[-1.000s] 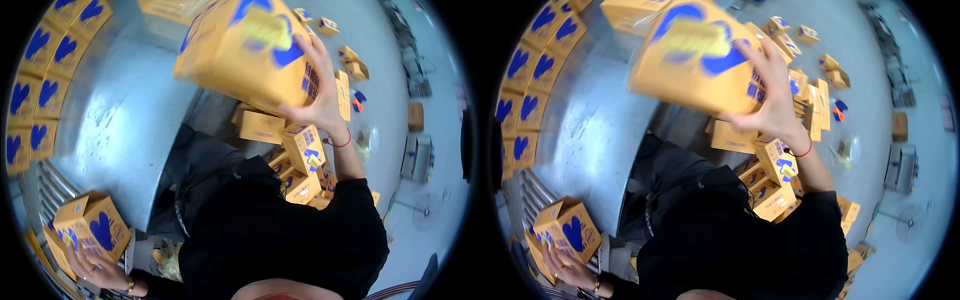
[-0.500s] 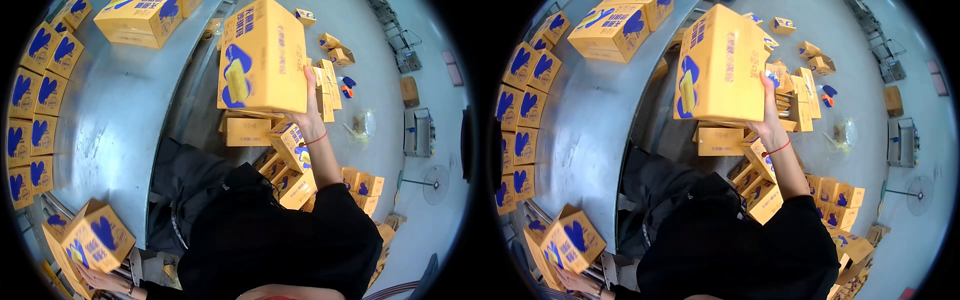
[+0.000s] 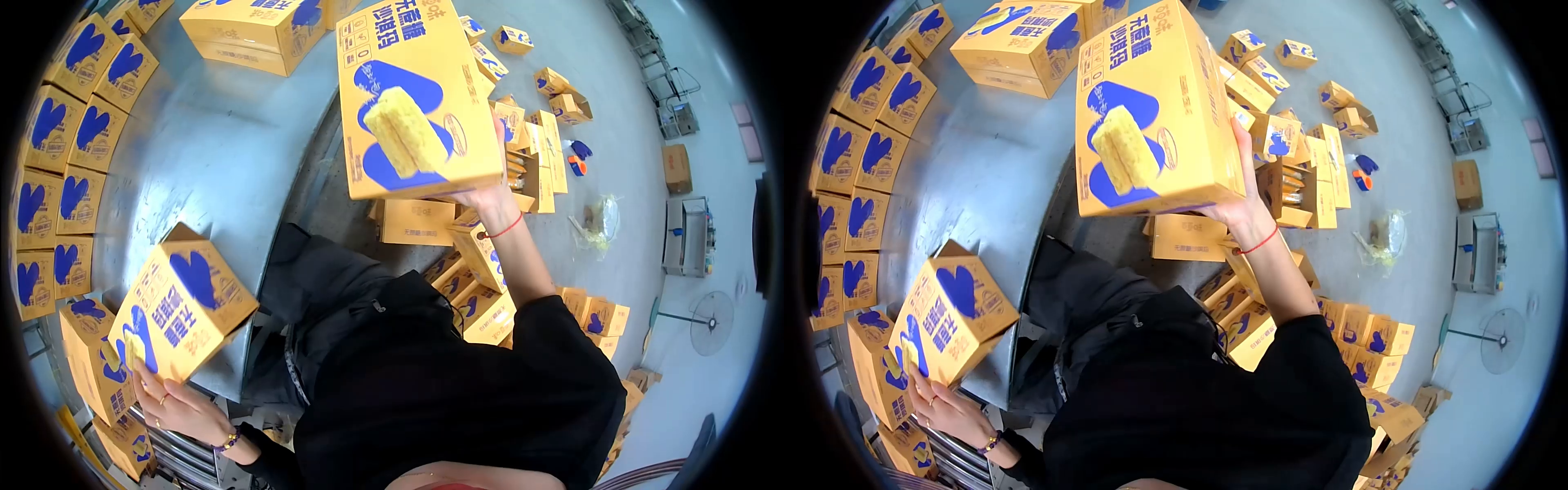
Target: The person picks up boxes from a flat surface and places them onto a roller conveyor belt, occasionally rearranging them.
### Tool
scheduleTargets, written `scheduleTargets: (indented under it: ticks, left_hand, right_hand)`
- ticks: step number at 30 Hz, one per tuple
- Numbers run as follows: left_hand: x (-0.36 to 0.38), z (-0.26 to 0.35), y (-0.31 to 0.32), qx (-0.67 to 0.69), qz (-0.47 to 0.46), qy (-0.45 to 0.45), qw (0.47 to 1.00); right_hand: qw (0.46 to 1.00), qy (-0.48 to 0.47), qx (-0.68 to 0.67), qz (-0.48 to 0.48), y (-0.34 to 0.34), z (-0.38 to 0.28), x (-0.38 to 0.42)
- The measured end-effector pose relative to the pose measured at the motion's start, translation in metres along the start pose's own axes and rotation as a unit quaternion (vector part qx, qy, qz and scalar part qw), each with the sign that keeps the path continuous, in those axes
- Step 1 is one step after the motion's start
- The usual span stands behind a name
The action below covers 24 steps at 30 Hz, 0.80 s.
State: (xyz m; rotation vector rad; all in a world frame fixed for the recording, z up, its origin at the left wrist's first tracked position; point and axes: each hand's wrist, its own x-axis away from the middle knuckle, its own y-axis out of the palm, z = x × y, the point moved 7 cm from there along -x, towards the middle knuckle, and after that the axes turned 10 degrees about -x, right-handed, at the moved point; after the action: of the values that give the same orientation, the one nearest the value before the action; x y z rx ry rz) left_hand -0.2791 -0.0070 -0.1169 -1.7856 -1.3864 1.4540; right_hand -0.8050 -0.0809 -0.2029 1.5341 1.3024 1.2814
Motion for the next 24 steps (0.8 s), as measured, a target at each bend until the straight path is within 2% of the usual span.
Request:
scheduleTargets:
  ticks: [4,6,8,10,13,14,16,17,18,19,20,21,22,23,24]
  left_hand:
    - [-0.001,0.025,-0.005,0.106,-0.014,-0.019,0.994]
    - [-0.011,0.042,-0.022,0.06,-0.002,0.026,0.998]
    - [-0.021,0.042,-0.028,0.081,-0.047,0.005,0.996]
    - [-0.027,0.039,-0.04,0.097,-0.029,0.008,0.995]
    - [-0.027,0.032,-0.068,0.259,0.023,-0.027,0.965]
    - [-0.026,0.029,-0.075,0.313,0.036,-0.019,0.949]
    - [-0.021,0.013,-0.09,0.466,0.079,-0.019,0.881]
    - [-0.019,0.007,-0.1,0.543,0.098,-0.071,0.831]
    - [-0.013,-0.009,-0.101,0.565,0.122,-0.148,0.802]
    - [-0.005,-0.018,-0.111,0.612,0.139,-0.164,0.761]
    - [0.007,-0.028,-0.121,0.656,0.156,-0.18,0.716]
    - [0.02,-0.049,-0.118,0.693,0.112,-0.168,0.692]
    - [0.033,-0.077,-0.112,0.727,0.069,-0.157,0.665]
    - [0.049,-0.091,-0.107,0.824,0.086,-0.135,0.544]
    - [0.073,-0.104,-0.1,0.671,0.185,-0.388,0.604]
  right_hand:
    - [0.992,0.026,-0.084,-0.092,0.001,0.007,-0.011]
    - [0.988,0.046,-0.088,-0.115,0.01,0.02,-0.013]
    - [0.983,0.067,-0.102,-0.134,0.021,0.031,-0.013]
    - [0.978,0.084,-0.103,-0.163,0.039,0.04,-0.011]
    - [0.965,0.109,-0.082,-0.225,0.082,0.059,-0.016]
    - [0.957,0.122,-0.069,-0.253,0.104,0.073,-0.02]
    - [0.924,0.182,-0.03,-0.336,0.16,0.113,-0.027]
    - [0.898,0.225,0.003,-0.379,0.189,0.138,-0.03]
    - [0.833,0.317,0.034,-0.452,0.215,0.175,-0.02]
    - [0.929,0.096,0.215,-0.286,0.233,0.185,-0.042]
    - [0.843,0.211,0.286,-0.404,0.257,0.243,-0.018]
    - [0.767,0.131,0.367,-0.509,0.268,0.262,-0.004]
    - [0.728,0.181,0.452,-0.483,0.276,0.282,0.012]
    - [0.705,0.176,0.469,-0.503,0.281,0.315,0.025]
    - [0.68,0.171,0.484,-0.523,0.284,0.348,0.035]
